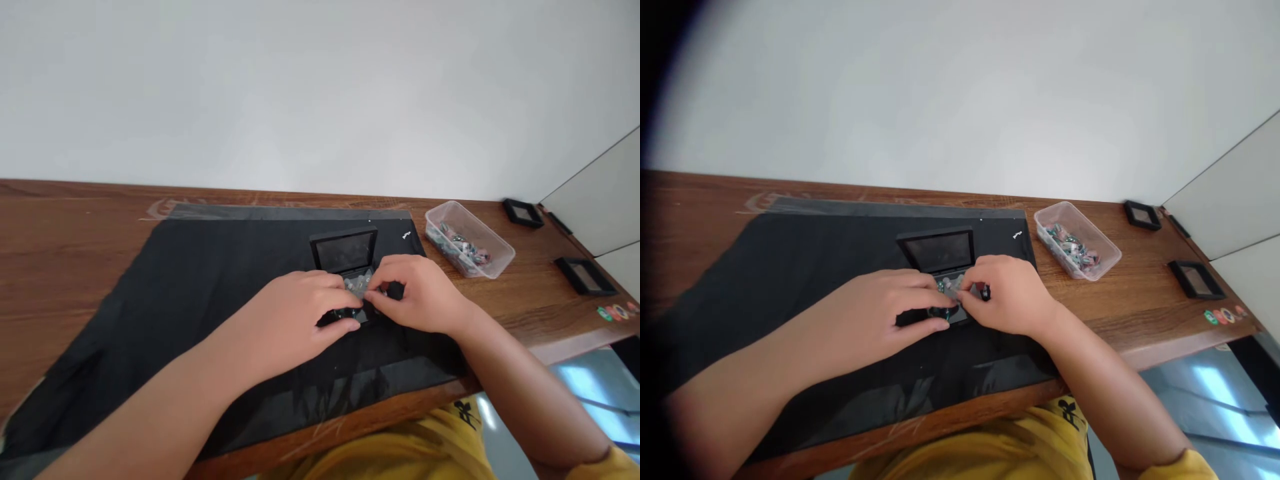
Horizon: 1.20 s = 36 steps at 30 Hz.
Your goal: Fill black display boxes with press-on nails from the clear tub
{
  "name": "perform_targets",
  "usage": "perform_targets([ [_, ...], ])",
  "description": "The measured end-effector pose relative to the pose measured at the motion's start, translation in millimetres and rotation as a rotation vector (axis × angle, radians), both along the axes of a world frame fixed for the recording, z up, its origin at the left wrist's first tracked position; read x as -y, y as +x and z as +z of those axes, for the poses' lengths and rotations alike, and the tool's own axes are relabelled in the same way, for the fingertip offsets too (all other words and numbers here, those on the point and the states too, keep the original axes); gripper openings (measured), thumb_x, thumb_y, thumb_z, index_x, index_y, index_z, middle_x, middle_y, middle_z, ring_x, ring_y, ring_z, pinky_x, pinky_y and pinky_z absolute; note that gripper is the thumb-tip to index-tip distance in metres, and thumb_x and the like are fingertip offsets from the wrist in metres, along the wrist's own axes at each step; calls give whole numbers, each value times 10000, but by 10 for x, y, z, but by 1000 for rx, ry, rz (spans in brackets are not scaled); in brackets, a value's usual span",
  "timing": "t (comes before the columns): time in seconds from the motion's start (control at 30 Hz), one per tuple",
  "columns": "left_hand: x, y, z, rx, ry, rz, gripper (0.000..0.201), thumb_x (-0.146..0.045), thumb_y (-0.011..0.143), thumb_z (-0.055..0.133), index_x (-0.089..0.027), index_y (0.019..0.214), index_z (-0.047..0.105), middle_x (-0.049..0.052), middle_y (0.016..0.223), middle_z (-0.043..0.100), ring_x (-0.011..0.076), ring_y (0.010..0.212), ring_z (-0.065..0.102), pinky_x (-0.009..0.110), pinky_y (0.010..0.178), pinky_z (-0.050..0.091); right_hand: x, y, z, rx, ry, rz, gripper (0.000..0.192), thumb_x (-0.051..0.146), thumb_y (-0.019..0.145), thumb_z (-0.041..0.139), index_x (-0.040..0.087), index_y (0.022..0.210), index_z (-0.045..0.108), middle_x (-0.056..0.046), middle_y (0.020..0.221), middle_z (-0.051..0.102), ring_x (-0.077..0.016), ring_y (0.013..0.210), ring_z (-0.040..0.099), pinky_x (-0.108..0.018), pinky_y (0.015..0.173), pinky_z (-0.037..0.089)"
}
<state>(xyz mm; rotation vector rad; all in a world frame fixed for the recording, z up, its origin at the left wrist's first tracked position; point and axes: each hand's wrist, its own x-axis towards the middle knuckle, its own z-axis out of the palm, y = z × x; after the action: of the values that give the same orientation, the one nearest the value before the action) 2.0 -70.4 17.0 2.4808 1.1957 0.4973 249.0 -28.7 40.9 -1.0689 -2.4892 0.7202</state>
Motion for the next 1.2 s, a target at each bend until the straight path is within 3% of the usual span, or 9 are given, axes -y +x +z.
perform_targets([
  [0.27, -87, -37, -74, -14, 4, -26, 173, -361, 1046, 749, -351, 1044, 922, 15, 936, 845, 261, 909, 781, 402, 901, 618, -22, 28, -8, -103, 53, -18, 165, 155, 958, 760, 209, 814, 822, -51, 918, 844, -194, 874, 747, -323, 857, 523],
  [0.37, -75, -61, -91, 10, 9, -2, 190, -398, 1050, 745, -340, 1111, 915, 29, 996, 865, 274, 945, 792, 408, 907, 622, -6, 11, -9, -132, 10, -9, 161, 127, 938, 754, 196, 811, 827, -38, 883, 859, -168, 803, 738, -293, 794, 505],
  [0.53, -63, -117, -27, 75, 27, 24, 232, -462, 1063, 727, -323, 1156, 887, 17, 994, 862, 254, 896, 793, 381, 856, 610, 24, -23, -8, -138, -39, -45, 139, 96, 915, 727, 189, 875, 823, 21, 758, 791, -98, 614, 582, -259, 659, 409],
  [0.7, -66, -110, 85, 134, 129, 8, 251, -451, 1106, 670, -309, 1026, 860, -2, 892, 817, 225, 816, 752, 354, 788, 572, 28, -63, -72, -391, -342, -11, 34, 206, 957, 759, 181, 968, 779, -7, 868, 815, -74, 577, 518, -231, 572, 396],
  [0.83, -53, -71, 92, 158, 219, 36, 327, -444, 1103, 674, -262, 835, 724, -1, 842, 783, 208, 782, 727, 344, 765, 556, -15, -72, -102, -577, -666, -19, 358, 420, 884, 943, 197, 1074, 736, -16, 868, 818, -86, 587, 567, -214, 530, 415],
  [0.93, -49, -60, 71, 147, 232, 89, 286, -462, 1093, 677, -262, 891, 704, 7, 875, 788, 218, 798, 746, 345, 756, 578, -42, -72, -83, -643, -836, 8, 485, 454, 807, 1027, 211, 1082, 710, -6, 873, 829, -91, 614, 625, -193, 511, 462],
  [1.03, -47, -60, 67, 166, 270, 72, 215, -427, 1118, 640, -270, 1035, 762, 26, 986, 836, 237, 893, 796, 358, 829, 620, -40, -79, -53, -662, -916, 54, 476, 450, 804, 1037, 212, 1049, 705, 0, 876, 831, -85, 622, 643, -181, 507, 496],
  [1.2, -30, -77, 114, 180, 287, 33, 280, -479, 1145, 618, -290, 1058, 806, 33, 1025, 858, 236, 942, 811, 377, 907, 650, -26, -72, -33, -692, -887, 90, 399, 392, 872, 988, 221, 1067, 685, 10, 869, 822, -92, 658, 678, -192, 546, 521],
])
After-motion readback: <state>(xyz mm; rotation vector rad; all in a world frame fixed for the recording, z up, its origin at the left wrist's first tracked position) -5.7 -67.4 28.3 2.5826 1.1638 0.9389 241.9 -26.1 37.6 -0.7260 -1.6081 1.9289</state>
